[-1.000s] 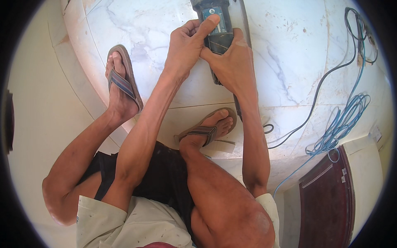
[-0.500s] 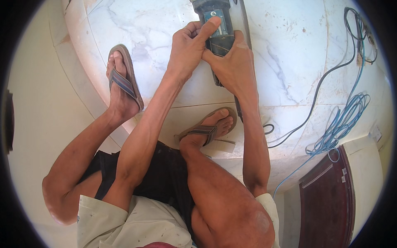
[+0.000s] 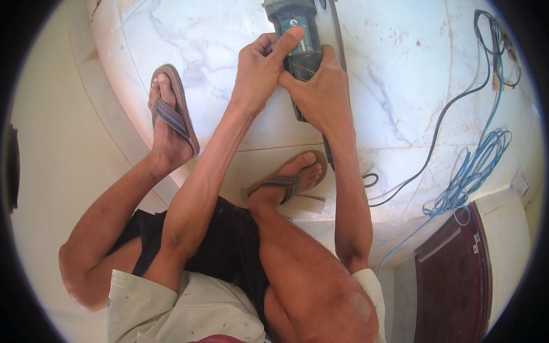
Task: The person uses an angle grinder to grind the grout lines between white marble floor tiles. They move the tool along the seams, generating dust, and occasionally reposition their body to reach different sections.
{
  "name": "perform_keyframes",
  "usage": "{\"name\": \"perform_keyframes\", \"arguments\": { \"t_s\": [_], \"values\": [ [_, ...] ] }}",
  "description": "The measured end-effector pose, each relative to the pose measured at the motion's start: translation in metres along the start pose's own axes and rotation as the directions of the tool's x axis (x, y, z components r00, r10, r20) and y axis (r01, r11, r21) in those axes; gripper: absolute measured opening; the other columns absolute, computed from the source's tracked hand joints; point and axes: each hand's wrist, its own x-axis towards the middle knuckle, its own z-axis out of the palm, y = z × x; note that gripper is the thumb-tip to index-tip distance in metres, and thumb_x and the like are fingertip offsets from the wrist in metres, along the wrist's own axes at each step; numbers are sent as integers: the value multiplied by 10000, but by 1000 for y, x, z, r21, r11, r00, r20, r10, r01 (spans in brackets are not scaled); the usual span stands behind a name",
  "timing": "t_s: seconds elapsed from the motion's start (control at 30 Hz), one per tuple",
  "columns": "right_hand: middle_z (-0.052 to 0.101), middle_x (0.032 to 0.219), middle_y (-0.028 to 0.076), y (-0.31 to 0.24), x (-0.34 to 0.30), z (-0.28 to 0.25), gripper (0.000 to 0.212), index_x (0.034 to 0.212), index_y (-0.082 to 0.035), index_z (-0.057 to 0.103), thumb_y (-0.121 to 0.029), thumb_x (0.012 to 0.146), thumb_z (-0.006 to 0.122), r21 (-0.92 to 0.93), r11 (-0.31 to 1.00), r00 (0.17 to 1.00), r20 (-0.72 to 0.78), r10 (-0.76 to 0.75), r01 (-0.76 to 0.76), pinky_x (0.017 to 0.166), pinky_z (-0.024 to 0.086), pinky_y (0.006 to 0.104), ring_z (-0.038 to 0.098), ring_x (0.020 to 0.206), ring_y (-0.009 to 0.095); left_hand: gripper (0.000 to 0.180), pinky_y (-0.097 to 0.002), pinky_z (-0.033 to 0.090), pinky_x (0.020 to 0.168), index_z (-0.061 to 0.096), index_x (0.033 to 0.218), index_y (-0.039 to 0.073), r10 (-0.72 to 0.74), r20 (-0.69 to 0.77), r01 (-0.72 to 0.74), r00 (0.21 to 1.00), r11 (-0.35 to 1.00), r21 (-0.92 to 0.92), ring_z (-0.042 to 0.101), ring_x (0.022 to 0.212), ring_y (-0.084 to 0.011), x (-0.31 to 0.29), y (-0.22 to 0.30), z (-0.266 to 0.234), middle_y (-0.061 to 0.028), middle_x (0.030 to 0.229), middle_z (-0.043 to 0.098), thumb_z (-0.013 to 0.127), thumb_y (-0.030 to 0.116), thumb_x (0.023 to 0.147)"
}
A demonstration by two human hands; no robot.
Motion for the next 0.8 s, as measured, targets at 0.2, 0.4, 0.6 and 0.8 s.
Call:
{"name": "perform_keyframes", "arguments": {
  "t_s": [0.2, 0.4, 0.6, 0.8],
  "values": [
    [767, 989, 173, 1, 2, 0, 629, 1180, 86, 664, -365, 818, 912, 3, 1000, 1000, 2, 7, -7, 789, 606, 389, 736, 865, 240, 614, -237, 556, 809, 738, 1216, -73, -14, 20, 14, 1000, 1000, -8, 696, 910, -94, 0, 1, 1, -85, 1039, 760, 863, 479, 979],
    [763, 998, 186, -2, 2, -1, 642, 1171, 91, 665, -381, 814, 915, -8, 1000, 1000, 3, 9, -9, 800, 603, 389, 735, 879, 250, 602, -225, 541, 771, 744, 1202, -70, -9, 21, 9, 1000, 1000, -12, 676, 867, -78, 0, 2, 0, -70, 1011, 758, 860, 479, 984],
    [755, 1006, 194, 1, 5, -1, 658, 1169, 93, 665, -398, 811, 916, -14, 1000, 1000, -5, -14, 14, 808, 602, 392, 733, 892, 254, 623, -237, 560, 810, 731, 1234, -80, -15, 24, 16, 1000, 1000, -21, 700, 903, -94, 3, 1, 0, -84, 1048, 768, 860, 475, 983],
    [765, 980, 202, -2, 4, -1, 660, 1178, 101, 654, -393, 820, 907, -34, 999, 1000, -8, -12, 12, 779, 607, 397, 751, 869, 262, 649, -250, 576, 846, 717, 1261, -91, -23, 31, 23, 999, 999, -22, 720, 941, -110, 1, 5, 1, -107, 1082, 774, 859, 477, 981]
  ]
}}
